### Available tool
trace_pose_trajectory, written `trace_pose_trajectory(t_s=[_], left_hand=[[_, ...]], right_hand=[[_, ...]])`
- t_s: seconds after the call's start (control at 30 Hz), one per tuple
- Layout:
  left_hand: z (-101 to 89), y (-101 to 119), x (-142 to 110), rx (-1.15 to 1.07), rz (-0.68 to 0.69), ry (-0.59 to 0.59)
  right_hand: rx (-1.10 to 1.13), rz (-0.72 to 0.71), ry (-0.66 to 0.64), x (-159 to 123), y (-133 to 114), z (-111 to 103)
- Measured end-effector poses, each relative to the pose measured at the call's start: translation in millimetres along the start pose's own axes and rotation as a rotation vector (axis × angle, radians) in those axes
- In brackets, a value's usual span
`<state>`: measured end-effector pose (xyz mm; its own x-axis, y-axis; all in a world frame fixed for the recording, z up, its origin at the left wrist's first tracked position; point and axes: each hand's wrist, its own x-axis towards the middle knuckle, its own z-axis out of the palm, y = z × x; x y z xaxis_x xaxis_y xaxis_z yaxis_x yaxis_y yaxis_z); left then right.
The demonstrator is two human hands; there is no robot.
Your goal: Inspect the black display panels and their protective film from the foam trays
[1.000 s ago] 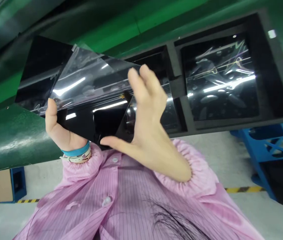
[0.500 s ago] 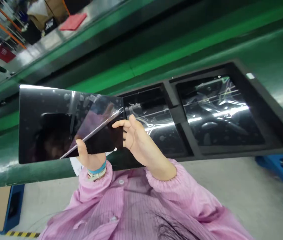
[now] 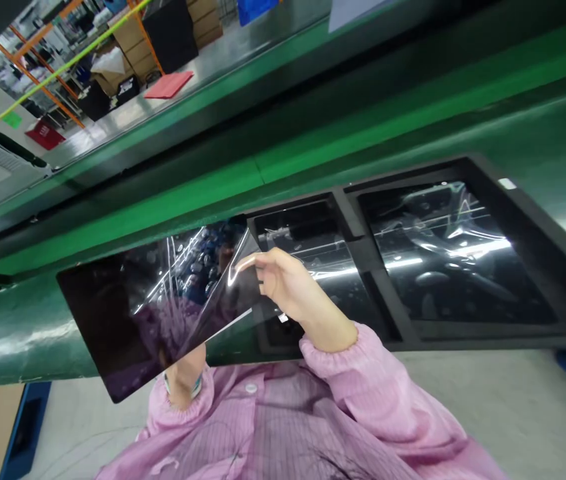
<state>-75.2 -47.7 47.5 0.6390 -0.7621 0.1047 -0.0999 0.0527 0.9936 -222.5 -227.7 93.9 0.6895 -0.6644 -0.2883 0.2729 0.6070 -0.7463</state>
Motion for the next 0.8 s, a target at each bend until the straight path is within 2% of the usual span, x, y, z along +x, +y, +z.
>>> trace_pose_trajectory(t_s=[0.07,0.17,0.23,0.3,0.37,0.53,0.67,0.8], left_hand=[[6.4,11.9,-2.2,-0.041,0.011,0.113],[13.5,34.6,-2.3,-0.37,0.012,0.281],[13.8,48.9,1.1,-0.593,-0.027,0.301],[11.9,58.9,4.9,-0.665,-0.067,0.297],[9.9,63.8,6.6,-0.658,-0.074,0.35],[10.9,69.3,1.2,-0.56,0.004,0.526],[13.8,76.7,-2.5,-0.55,-0.055,0.523],[14.2,80.0,-1.2,-0.546,-0.038,0.485]], right_hand=[[-0.106,-0.113,0.029,-7.8,0.1,7.1],[-0.321,-0.294,0.05,-33.2,-0.8,25.8],[-0.604,-0.558,0.101,-55.7,-1.2,39.7],[-0.938,-0.85,0.174,-76.6,-0.7,51.2],[-1.159,-0.998,0.221,-91.9,0.7,58.9],[-1.31,-1.05,0.29,-105.7,3.2,66.5],[-1.283,-1.067,0.296,-108.2,3.7,68.6],[-1.244,-1.07,0.286,-110.4,4.9,67.3]])
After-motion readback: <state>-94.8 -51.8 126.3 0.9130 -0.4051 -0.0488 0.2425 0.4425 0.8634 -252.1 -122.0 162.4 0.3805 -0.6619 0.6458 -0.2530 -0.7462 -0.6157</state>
